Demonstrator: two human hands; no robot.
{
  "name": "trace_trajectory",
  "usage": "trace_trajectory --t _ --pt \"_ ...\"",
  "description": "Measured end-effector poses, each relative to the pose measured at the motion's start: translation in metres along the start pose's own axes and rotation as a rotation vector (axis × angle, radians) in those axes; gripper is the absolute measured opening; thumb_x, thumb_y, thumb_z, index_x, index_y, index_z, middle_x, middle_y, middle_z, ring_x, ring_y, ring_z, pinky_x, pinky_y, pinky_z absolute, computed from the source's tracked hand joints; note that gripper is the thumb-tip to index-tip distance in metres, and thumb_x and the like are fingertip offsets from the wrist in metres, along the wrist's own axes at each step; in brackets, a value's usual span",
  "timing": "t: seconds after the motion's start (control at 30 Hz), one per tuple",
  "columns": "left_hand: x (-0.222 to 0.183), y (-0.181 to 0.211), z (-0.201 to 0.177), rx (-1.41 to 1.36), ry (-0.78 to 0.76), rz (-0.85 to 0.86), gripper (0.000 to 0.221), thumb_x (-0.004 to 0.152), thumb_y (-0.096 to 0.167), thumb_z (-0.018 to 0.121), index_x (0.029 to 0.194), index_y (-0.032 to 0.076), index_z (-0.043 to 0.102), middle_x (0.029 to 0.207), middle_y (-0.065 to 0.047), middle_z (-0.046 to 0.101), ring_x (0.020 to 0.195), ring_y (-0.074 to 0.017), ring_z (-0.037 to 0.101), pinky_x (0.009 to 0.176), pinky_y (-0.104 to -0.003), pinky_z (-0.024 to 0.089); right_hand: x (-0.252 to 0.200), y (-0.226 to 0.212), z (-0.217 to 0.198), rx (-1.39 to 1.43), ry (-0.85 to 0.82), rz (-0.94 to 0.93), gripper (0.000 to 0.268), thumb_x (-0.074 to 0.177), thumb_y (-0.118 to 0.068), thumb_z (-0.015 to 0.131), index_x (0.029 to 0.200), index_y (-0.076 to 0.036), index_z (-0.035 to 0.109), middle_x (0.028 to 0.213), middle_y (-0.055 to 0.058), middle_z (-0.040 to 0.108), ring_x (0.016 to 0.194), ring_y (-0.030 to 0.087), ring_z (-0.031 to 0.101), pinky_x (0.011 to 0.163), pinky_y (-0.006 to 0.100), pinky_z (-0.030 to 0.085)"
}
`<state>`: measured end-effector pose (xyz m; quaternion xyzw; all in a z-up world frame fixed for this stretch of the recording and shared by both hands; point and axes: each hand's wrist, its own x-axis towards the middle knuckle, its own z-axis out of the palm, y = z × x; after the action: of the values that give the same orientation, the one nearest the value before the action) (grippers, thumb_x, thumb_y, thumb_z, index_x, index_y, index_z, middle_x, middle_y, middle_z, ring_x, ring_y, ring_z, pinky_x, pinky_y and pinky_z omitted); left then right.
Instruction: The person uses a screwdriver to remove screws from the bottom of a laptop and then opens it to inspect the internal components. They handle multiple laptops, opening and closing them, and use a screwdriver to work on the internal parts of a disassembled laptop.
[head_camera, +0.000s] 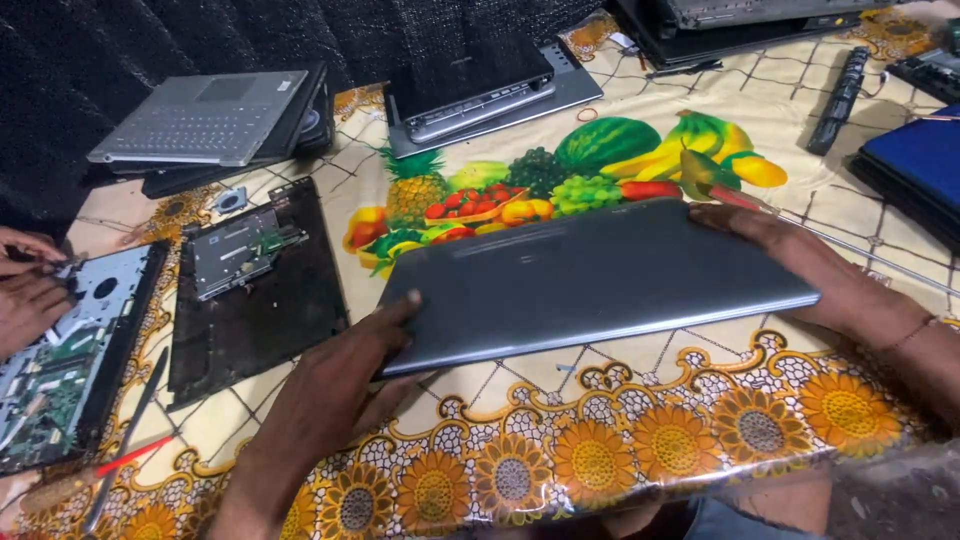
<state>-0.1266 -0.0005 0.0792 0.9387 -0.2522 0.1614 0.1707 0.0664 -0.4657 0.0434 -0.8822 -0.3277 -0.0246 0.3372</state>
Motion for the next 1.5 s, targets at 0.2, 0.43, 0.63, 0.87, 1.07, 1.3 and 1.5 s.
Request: trace_trajectory --t 0.2,0.43,0.63,0.87,1.07,1.3,1.5 --pt "-0.016 -0.006 0.024 0.214 0.004 0.2 0.054 0.096 0.018 0.068 0.146 0.004 0.053 0.148 -0.014 0.059 0.135 -0.0326 0.059 0.117 -0.047 0.046 -0.036 -0.032 -0.009 -0.371 -0.316 0.272 0.104 0.073 0.013 0.069 0.16 -0.026 0.027 0.164 0.002 0.039 0.122 0.024 0.072 0.071 0.041 0.081" --pt "-0.033 -0.004 0.046 0.097 -0.081 0.01 0.06 0.097 0.014 0.063 0.154 0.01 0.044 0.162 -0.012 0.043 0.154 -0.0375 0.033 0.109 -0.053 0.048 -0.052 -0.04 0.008 -0.431 -0.397 0.165 0.101 0.078 0.012 0.061 0.161 -0.033 0.025 0.174 0.013 0.014 0.105 0.029 0.079 0.078 0.044 0.07" --pt "-0.039 0.007 0.054 -0.008 -0.101 -0.082 0.06 0.099 0.012 0.06 0.156 0.009 0.041 0.165 -0.016 0.038 0.155 -0.0431 0.024 0.118 -0.055 0.035 -0.046 -0.044 0.015 -0.463 -0.36 0.12 0.106 0.074 0.013 0.065 0.162 -0.03 0.024 0.174 0.014 0.012 0.125 0.038 0.061 0.089 0.05 0.06" --pt "-0.039 0.02 0.053 -0.258 -0.169 -0.244 0.063 0.099 0.009 0.057 0.159 0.014 0.036 0.17 -0.011 0.029 0.159 -0.0409 0.007 0.121 -0.053 0.023 -0.045 -0.036 0.012 -0.13 -0.294 0.076 0.086 0.081 0.012 0.057 0.158 -0.022 0.038 0.174 0.007 0.018 0.154 0.032 0.029 0.11 0.047 0.044" --pt "-0.045 0.017 0.063 -0.337 -0.191 -0.33 0.066 0.097 0.008 0.058 0.159 0.015 0.037 0.172 -0.007 0.023 0.161 -0.0378 0.001 0.122 -0.051 0.017 -0.052 -0.032 0.02 0.182 -0.072 0.193 0.067 0.082 0.011 0.048 0.14 -0.018 0.064 0.164 0.006 0.047 0.1 0.011 0.07 0.039 0.023 0.034" --pt "-0.049 0.015 0.078 -0.315 -0.135 -0.324 0.063 0.097 0.012 0.058 0.157 0.012 0.04 0.171 -0.007 0.026 0.161 -0.0396 0.002 0.123 -0.052 0.015 -0.043 -0.029 0.023 0.292 -0.015 0.279 0.052 0.089 0.006 0.053 0.133 -0.016 0.07 0.164 0.003 0.046 0.036 0.005 0.03 0.033 0.02 0.024" --pt "-0.044 0.015 0.073 -0.304 -0.178 -0.384 0.065 0.096 0.019 0.063 0.157 0.016 0.04 0.171 -0.006 0.024 0.16 -0.0379 0.003 0.124 -0.058 0.006 -0.033 -0.028 0.016 0.242 -0.099 0.183 0.061 0.086 0.007 0.056 0.143 -0.014 0.06 0.168 0.009 0.04 0.161 0.022 0.025 0.111 0.032 0.04"
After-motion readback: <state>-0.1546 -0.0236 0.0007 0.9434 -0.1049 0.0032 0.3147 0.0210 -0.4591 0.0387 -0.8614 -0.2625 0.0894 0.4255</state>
